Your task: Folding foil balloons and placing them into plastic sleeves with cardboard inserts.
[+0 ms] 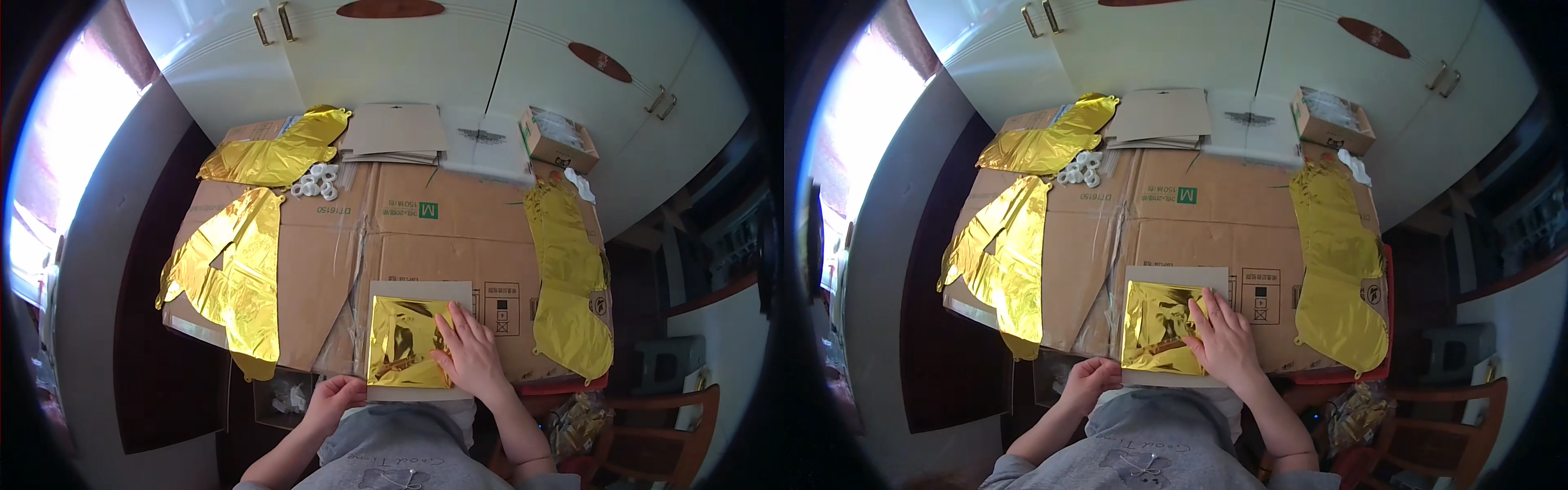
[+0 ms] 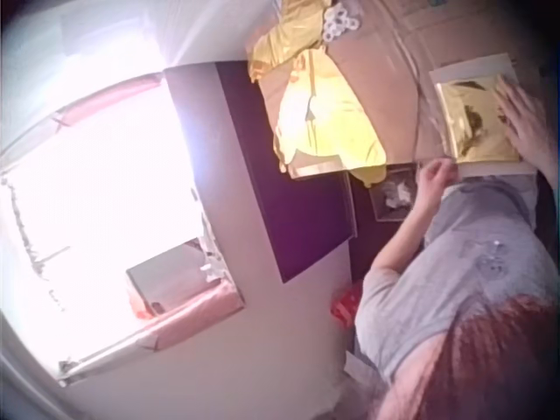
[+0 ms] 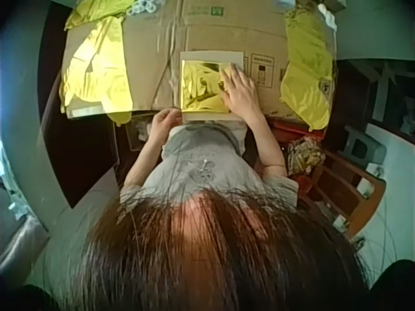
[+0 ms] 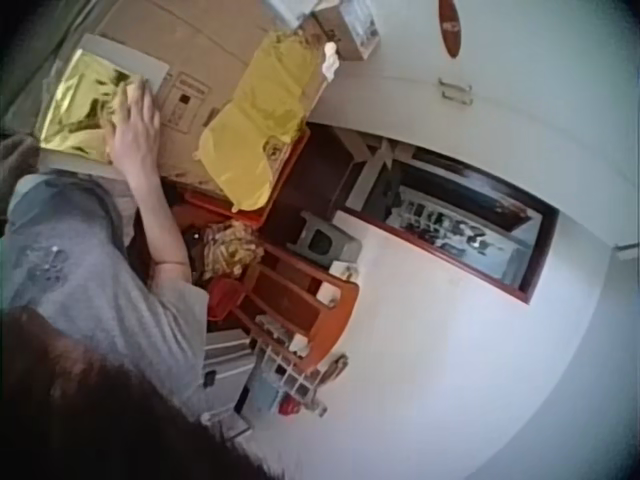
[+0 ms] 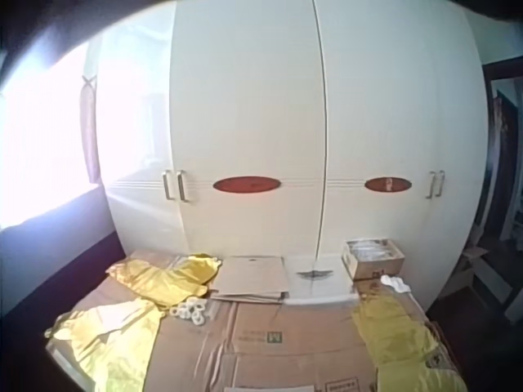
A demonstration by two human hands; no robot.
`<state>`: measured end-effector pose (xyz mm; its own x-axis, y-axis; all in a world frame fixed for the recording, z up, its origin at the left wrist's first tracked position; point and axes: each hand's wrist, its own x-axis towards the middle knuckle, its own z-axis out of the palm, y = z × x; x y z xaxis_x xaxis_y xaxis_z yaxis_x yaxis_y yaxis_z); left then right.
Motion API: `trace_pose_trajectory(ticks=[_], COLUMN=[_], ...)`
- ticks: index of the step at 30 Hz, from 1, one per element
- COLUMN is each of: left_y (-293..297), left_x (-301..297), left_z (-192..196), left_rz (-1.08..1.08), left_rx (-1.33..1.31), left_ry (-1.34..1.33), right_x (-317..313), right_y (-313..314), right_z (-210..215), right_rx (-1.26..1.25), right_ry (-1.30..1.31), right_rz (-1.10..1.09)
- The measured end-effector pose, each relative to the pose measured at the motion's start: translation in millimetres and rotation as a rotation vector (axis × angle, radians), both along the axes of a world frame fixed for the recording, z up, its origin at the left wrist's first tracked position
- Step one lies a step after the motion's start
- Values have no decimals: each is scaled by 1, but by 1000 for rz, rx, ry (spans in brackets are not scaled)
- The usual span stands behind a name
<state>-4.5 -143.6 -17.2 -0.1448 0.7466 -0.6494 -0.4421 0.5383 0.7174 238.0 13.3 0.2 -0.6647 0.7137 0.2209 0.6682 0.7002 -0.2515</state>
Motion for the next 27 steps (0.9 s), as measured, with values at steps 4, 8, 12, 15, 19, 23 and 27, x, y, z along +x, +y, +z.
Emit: trace_pose_trajectory(ticks=[4, 8, 12, 15, 19, 23, 27], left_y=[-11, -11, 0, -6, -3, -6, -5], left_x=[3, 13, 17, 15, 18, 20, 21], left_z=[-20, -21, -1, -19, -21, -26, -30], left_rz=[11, 99, 134, 90, 9, 33, 40], left_rx=[78, -2, -103, -32, 31, 64, 68], left_ry=[-37, -158, -345, -229, -83, -84, -71], right_x=[1, -1, -3, -4, -5, -6, -5], right_y=[7, 9, 7, 5, 5, 5, 7], right_z=[-1, -1, -2, -2, -3, -1, 1], right_rx=[11, 13, -7, -10, -5, 4, 14], right_ry=[-22, -49, -65, -73, -79, -100, -131], right_rz=[20, 41, 43, 48, 48, 53, 45])
